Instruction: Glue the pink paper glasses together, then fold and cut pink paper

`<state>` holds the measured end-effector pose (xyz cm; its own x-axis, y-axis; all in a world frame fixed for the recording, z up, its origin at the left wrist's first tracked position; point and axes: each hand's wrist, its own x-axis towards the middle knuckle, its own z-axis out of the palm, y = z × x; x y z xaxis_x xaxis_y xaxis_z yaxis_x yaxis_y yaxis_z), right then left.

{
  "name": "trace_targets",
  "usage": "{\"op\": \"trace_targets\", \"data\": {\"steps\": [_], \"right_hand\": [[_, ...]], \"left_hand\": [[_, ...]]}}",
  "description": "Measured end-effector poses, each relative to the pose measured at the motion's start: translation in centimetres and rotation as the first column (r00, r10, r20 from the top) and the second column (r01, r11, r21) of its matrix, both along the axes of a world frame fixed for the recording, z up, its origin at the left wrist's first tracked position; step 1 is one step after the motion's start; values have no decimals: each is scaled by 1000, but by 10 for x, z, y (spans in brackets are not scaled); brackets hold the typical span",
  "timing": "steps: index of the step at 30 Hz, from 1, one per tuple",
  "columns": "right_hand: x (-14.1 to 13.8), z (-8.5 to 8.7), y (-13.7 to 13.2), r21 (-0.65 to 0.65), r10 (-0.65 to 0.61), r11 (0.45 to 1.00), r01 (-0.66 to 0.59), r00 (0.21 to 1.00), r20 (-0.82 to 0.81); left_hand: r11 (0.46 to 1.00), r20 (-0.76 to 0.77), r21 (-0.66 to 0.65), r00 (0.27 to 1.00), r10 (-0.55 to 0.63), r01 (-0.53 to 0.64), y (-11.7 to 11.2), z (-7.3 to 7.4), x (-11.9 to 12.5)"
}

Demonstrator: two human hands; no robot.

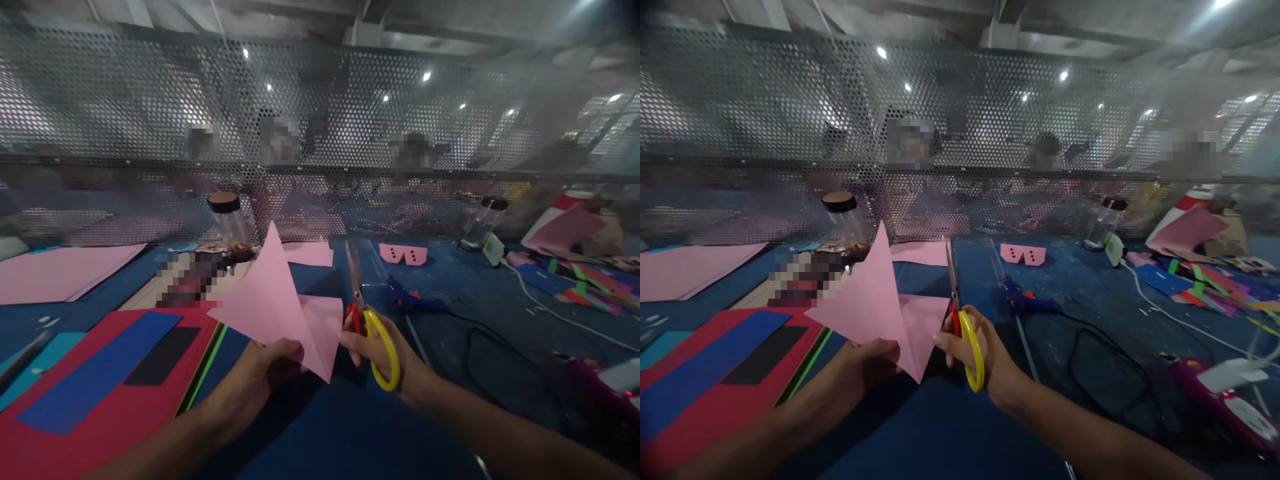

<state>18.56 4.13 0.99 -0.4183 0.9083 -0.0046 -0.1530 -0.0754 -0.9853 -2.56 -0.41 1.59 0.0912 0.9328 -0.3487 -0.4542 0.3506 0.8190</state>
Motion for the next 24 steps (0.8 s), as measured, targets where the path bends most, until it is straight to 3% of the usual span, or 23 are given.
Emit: {"op": "trace_targets", "data": {"steps": [3, 10, 15, 20, 24], "right_hand": [[1, 0, 1, 14, 2, 1000, -2, 1000, -27], [1, -4, 2, 33, 15, 999, -16, 999, 38], [4, 3, -2, -22, 132, 991, -130, 988, 82], [5, 10, -7, -157, 249, 963, -218, 943, 221], [7, 10, -10, -296, 381, 902, -315, 902, 201]], "left_hand": [[999, -72, 35, 996, 44, -42, -1, -5, 1], [992, -29, 71, 994, -103, 105, -2, 0, -1], [999, -21, 35, 999, 35, -34, 6, -1, -12], [983, 7, 112, 989, 145, -145, 19, -1, -23], [967, 30, 157, 979, 200, -202, 26, 3, -31]]}}
